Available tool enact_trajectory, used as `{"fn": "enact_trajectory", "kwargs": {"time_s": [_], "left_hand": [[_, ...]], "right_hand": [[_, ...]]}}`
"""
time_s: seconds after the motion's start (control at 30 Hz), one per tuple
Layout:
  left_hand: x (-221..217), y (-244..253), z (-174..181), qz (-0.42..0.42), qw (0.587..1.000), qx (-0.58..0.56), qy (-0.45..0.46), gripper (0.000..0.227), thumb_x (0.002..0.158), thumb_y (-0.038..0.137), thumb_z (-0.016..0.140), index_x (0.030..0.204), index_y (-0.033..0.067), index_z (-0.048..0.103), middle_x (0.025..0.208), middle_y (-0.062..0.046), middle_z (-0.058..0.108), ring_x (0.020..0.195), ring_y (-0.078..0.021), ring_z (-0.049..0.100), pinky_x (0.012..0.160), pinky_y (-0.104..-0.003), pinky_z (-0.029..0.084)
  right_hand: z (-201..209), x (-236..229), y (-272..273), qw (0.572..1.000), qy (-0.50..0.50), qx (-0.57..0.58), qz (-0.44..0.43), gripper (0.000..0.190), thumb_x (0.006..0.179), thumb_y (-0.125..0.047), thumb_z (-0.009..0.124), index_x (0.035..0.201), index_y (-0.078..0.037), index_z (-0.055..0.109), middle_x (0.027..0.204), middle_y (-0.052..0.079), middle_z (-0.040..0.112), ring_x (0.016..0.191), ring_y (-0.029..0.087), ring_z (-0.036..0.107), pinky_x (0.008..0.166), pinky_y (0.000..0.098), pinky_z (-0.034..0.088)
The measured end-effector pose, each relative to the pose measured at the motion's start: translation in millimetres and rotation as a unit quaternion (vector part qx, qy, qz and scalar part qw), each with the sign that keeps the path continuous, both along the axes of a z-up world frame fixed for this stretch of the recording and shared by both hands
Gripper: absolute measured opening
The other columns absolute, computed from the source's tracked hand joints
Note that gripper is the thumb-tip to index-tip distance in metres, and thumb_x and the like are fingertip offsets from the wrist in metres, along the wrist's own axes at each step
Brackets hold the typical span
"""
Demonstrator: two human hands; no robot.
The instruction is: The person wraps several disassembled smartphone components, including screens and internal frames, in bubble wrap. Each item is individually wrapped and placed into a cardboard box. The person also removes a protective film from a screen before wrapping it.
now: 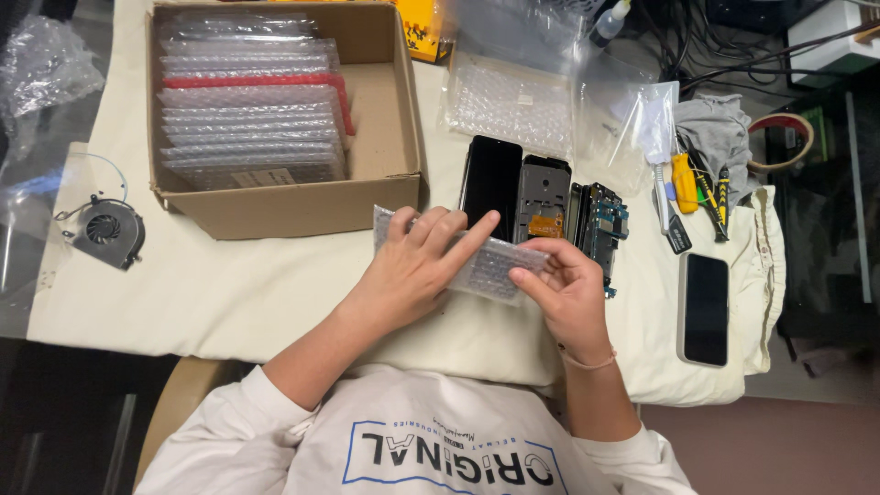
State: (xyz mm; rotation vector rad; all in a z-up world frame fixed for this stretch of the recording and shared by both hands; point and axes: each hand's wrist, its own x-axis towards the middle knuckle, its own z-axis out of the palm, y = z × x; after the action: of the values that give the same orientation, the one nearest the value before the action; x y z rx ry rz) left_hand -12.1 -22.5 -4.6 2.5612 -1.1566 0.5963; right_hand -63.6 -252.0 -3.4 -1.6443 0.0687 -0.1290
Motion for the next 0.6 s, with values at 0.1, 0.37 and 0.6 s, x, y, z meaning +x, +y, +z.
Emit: {"fn": "enact_trajectory", "kwargs": {"time_s": [0.1,0.37,0.6], "left_hand": [[-4,6,-19,-0.001,0.997,-0.063,-0.054,0.123,0.055,0.007,0.096,0.16,0.0221,0.033,0.149,-0.016,0.04,0.142,-0.0319,0.035,0.112,-0.052,0.03],[3,77,-19,0.079,0.988,-0.111,-0.071,0.026,0.102,0.018,0.058,0.128,0.0173,0.063,0.108,-0.002,0.065,0.11,-0.0194,0.063,0.111,-0.055,0.034],[19,161,29,0.076,0.984,-0.159,-0.023,0.007,0.092,0.013,0.075,0.099,0.0132,0.072,0.095,-0.001,0.074,0.091,-0.0183,0.073,0.095,-0.041,0.054]], "right_hand": [[11,0,11,0.986,-0.129,-0.105,0.011,0.019,0.078,0.01,0.082,0.093,0.004,0.071,0.093,0.017,0.076,0.094,0.027,0.076,0.088,0.0386,0.06],[30,14,47,0.932,-0.302,-0.194,0.046,0.014,0.084,0.016,0.077,0.087,0.002,0.073,0.089,0.017,0.075,0.085,0.032,0.074,0.083,0.0448,0.061],[56,84,94,0.902,-0.364,-0.207,0.103,0.02,0.083,0.018,0.082,0.086,0.0,0.074,0.088,0.016,0.072,0.086,0.039,0.072,0.084,0.0492,0.059]]}}
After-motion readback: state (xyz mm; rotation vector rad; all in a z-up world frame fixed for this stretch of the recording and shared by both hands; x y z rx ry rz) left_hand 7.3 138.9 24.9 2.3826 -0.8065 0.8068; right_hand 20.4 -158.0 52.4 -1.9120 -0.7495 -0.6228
